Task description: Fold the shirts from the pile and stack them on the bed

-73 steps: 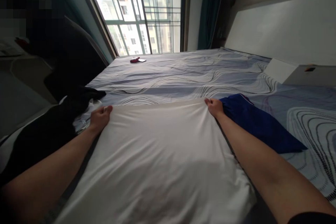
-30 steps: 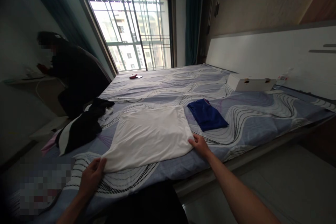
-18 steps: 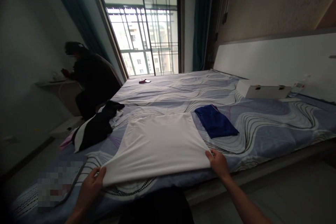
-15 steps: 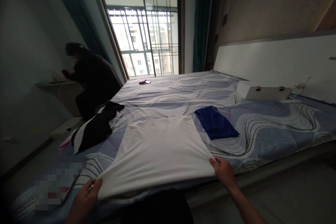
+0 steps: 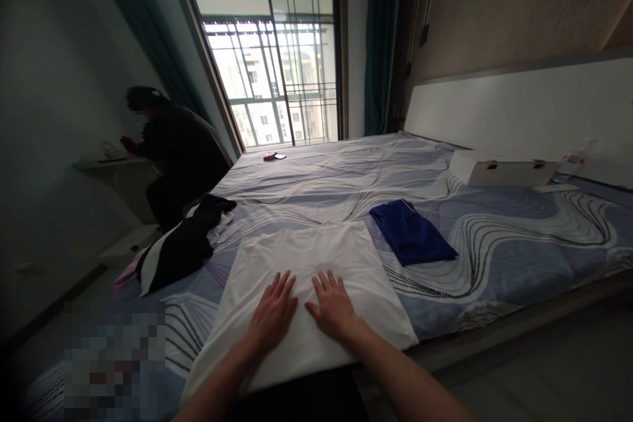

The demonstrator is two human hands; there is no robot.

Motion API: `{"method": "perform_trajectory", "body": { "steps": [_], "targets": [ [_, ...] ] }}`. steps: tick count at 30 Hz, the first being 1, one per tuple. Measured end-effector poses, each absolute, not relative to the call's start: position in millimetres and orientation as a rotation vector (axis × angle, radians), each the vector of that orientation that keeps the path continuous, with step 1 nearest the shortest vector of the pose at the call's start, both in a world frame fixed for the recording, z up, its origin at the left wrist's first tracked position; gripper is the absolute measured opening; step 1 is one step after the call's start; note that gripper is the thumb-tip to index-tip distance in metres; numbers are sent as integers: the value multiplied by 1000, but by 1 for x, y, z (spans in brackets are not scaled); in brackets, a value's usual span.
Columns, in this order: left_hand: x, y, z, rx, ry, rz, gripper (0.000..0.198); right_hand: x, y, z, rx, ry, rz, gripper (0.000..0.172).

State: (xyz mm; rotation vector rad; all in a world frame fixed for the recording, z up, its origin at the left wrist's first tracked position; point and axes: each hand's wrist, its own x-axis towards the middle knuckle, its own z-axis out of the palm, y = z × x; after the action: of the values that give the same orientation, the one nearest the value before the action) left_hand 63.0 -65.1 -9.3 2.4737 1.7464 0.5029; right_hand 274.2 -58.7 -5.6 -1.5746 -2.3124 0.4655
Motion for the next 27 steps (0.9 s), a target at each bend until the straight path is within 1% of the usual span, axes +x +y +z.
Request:
{"method": "perform_trajectory", "body": {
  "steps": [2, 4, 7, 11, 17, 20, 23, 25, 27],
  "targets": [
    [60, -32, -20, 2402, 1864, 330, 64, 258, -36, -11, -1635, -2373, 465, 73],
    [44, -7, -26, 2309, 1982, 229, 63, 259, -14, -17, -1674, -2375, 452, 74],
    [16, 19, -25, 2218, 2089, 189, 60, 275, 15, -21, -1703, -2373, 435, 75],
    [-11, 49, -23, 2085, 2208, 224, 59, 293, 49, -23, -1784, -2355, 391, 74],
    [-34, 93, -28, 1959, 2223, 366, 53, 301, 99, -27, -1906, -2317, 340, 73],
    [-51, 113, -30, 1881, 2252, 584, 51, 309, 123, -32, -1854, -2280, 333, 66],
    [-68, 131, -33, 1815, 2339, 780, 57, 330, 146, -39, -1751, -2049, 319, 53],
    [-78, 141, -35, 1783, 2386, 814, 62, 352, 161, -43, -1767, -1793, 267, 53],
    [-86, 149, -36, 1763, 2407, 831, 64, 376, 174, -47, -1838, -1520, 240, 58]
  ]
}}
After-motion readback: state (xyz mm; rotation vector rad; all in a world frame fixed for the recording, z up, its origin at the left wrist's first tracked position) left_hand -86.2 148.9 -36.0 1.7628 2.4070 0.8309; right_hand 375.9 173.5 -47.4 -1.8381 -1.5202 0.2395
